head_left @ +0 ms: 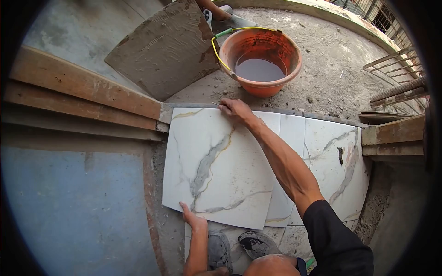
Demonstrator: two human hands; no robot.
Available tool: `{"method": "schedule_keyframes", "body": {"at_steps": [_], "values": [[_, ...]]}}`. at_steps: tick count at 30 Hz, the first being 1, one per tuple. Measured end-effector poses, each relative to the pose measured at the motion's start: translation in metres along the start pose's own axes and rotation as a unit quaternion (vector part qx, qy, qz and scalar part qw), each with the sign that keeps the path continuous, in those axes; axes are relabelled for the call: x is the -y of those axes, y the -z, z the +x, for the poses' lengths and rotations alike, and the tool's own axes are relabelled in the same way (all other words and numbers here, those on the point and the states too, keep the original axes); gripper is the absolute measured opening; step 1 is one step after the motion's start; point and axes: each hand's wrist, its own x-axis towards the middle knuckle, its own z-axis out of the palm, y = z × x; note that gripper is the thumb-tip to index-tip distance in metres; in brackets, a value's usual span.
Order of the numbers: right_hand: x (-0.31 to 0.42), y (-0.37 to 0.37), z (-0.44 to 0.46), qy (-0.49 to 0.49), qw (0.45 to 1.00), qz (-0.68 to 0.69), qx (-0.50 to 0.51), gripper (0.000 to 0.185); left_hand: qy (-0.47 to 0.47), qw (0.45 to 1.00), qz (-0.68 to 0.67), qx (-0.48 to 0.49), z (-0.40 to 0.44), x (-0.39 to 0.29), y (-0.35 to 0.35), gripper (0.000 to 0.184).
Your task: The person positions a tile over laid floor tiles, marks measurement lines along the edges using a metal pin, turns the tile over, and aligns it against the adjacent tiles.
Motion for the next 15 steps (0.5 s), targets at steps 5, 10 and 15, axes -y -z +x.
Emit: {"method": "schedule_keyframes", "body": {"at_steps": [5,10,15], "values": [[0.001,-0.001,0.0,-0.002,1.0,0.012,0.002,0.024,0.002,0.999,0.031,-0.02,-0.007,-0.004,-0.005,0.066],[-0.007,-0.006,0.002,0.03,0.999,-0.024,-0.02,0.024,0.025,0.998,0.062,-0.021,-0.024,-0.013,-0.017,0.068],[-0.003,0.007,-0.018,0.026,0.998,0.013,-0.053,0.022,0.009,0.999,0.043,0.018,-0.015,-0.01,-0.011,0.068]]}}
